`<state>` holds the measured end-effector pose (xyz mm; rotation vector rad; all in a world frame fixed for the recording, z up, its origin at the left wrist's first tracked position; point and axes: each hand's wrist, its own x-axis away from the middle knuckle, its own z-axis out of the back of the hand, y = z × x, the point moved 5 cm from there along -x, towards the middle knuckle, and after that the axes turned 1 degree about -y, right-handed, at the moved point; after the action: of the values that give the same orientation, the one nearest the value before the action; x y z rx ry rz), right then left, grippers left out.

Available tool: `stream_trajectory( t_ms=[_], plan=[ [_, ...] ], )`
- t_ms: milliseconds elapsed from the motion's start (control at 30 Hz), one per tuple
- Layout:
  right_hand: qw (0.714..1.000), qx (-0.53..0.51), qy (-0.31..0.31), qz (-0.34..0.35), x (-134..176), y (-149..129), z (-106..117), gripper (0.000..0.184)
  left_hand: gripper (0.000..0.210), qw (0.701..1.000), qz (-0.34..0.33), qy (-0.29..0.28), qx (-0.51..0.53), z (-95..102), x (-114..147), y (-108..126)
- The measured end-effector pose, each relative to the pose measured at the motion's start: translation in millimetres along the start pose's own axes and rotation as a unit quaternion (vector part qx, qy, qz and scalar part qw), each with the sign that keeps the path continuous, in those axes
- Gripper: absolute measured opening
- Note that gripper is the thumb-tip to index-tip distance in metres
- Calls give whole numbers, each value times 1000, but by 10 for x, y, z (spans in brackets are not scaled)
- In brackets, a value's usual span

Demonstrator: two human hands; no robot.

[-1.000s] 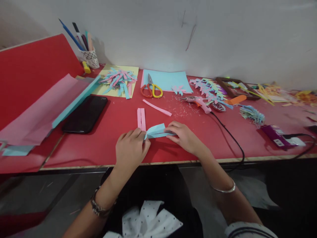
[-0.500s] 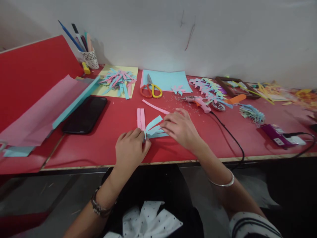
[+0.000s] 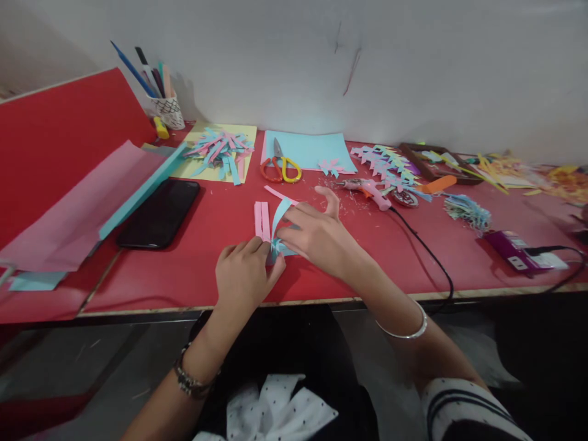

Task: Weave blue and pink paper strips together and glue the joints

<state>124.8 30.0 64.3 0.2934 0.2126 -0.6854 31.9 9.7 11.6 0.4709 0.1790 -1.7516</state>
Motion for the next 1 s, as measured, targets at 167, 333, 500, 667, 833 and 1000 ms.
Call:
stream_trajectory(
  t_ms=[167, 333, 500, 667, 833, 1000],
  plan=[
    [1000, -7, 3, 1, -35, -86, 78, 31, 29, 1000, 0, 22, 0, 14, 0, -10],
    [1000, -8, -13, 13, -52, -117, 84, 29, 26, 1000, 1, 17, -20, 8, 8, -9],
    [992, -43, -116, -13, -20, -12, -113, 26, 26, 1000, -4, 9, -22, -6, 13, -9],
    [971, -155, -178, -38, 43, 83, -261, 22, 24, 1000, -6, -2, -16, -11, 7, -10],
    [963, -189, -182, -63, 57, 108, -336, 12, 23, 1000, -4, -7, -15, -23, 18, -15],
    [949, -241, -195, -54, 78, 109, -448, 15, 22, 1000, -3, 6, -8, -29, 22, -19]
  ],
)
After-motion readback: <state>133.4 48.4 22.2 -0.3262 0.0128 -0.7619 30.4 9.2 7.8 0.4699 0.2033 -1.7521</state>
